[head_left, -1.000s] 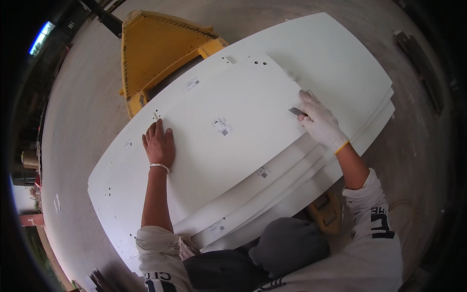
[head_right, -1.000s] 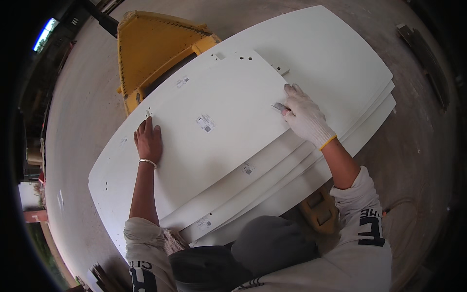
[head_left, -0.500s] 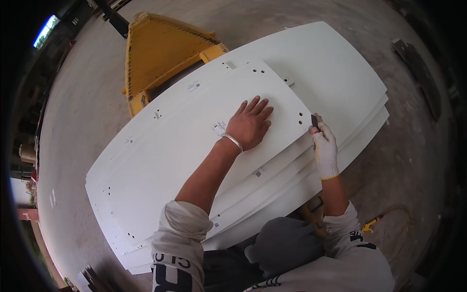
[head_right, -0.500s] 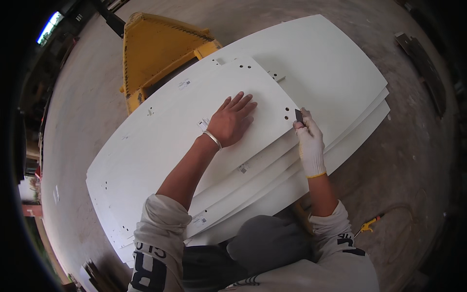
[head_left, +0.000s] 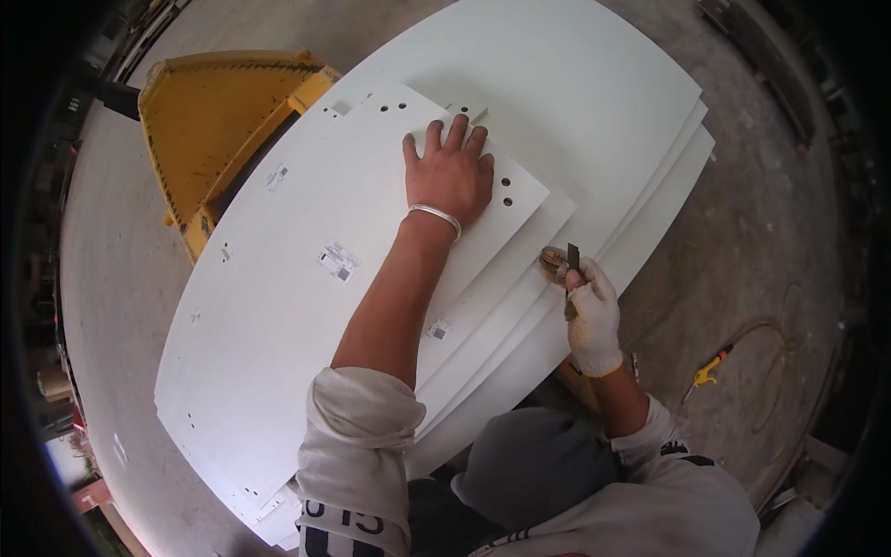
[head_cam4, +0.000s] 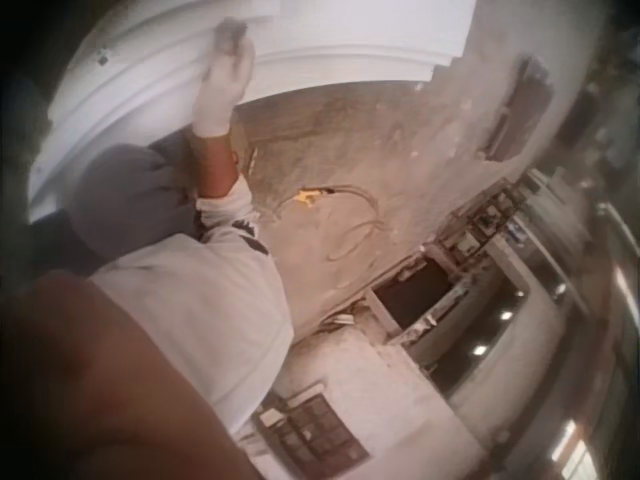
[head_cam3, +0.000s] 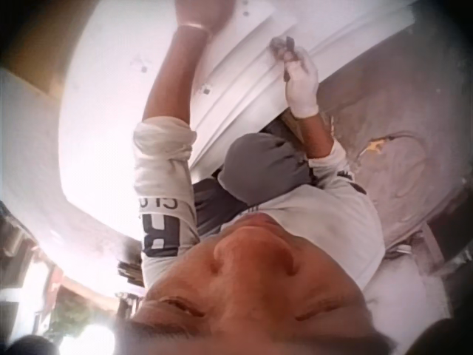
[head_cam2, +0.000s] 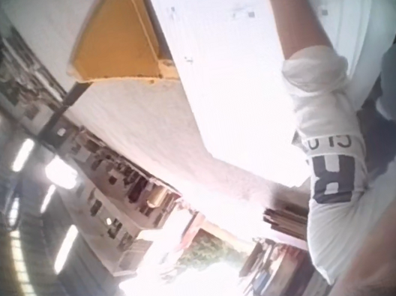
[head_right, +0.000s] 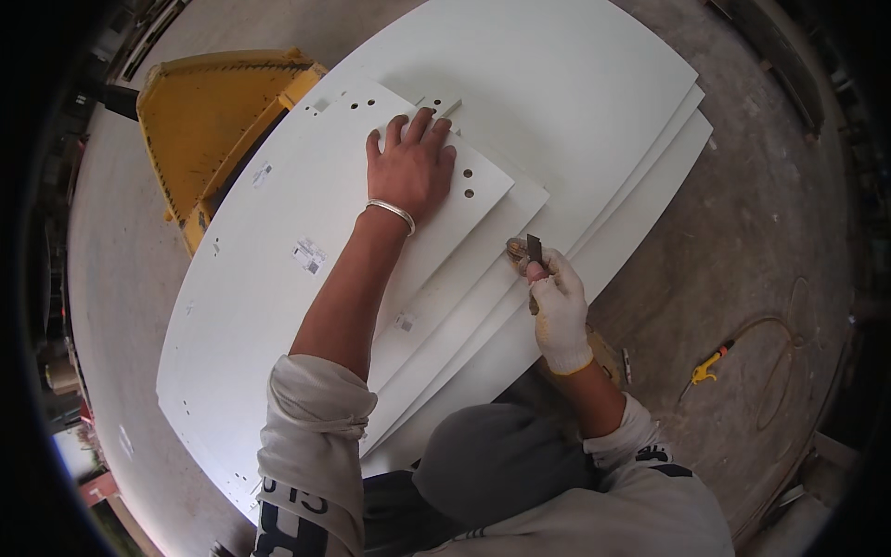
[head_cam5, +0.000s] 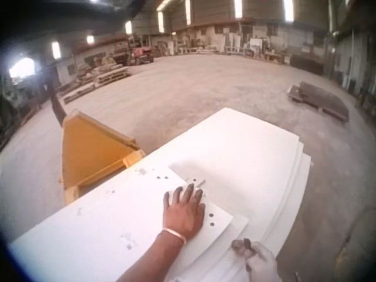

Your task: The person uses a utility knife to trim the edges of stacked white panels, then wipes the surfaces with a cloth. The person also uses a yellow tool to pry or separate a panel from the stack.

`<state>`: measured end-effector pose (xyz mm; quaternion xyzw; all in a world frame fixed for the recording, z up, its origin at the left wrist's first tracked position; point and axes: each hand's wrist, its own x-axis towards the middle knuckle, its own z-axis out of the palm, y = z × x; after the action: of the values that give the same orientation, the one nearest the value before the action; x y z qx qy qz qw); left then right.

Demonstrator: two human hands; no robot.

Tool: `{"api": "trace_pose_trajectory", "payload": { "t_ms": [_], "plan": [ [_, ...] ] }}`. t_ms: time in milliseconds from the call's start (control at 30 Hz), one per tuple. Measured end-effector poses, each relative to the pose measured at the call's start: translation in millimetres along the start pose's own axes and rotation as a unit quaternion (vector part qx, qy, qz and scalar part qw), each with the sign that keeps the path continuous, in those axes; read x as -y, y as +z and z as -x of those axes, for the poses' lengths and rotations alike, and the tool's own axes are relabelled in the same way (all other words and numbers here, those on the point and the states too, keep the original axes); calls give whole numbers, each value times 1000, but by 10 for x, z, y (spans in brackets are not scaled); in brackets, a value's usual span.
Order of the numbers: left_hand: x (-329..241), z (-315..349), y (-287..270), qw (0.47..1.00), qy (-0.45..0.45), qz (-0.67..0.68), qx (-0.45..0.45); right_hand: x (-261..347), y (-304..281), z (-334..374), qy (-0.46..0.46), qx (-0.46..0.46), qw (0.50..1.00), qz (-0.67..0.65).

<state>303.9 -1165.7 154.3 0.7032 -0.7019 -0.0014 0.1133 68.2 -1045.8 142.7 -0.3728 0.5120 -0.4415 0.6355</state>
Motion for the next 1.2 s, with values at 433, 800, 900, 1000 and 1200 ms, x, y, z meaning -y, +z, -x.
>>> {"api": "trace_pose_trajectory", "payload": {
  "t_ms": [433,800,900,1000,1200],
  "plan": [
    [-67,236,-28,999,34,6,-9,18,75,-408,-76,7,994,-75],
    [-578,1265,-380,986,55,63,145,-85,-103,-404,-36,-63,977,-200],
    [-705,1592,-353,988,16,67,139,78,-138,-437,-12,-35,997,-64],
    [-757,1760,-348,989,16,71,129,344,-142,-560,16,7,997,77],
    [-598,1877,-447,978,90,140,125,581,-120,-1062,-88,90,919,373]
  ]
}}
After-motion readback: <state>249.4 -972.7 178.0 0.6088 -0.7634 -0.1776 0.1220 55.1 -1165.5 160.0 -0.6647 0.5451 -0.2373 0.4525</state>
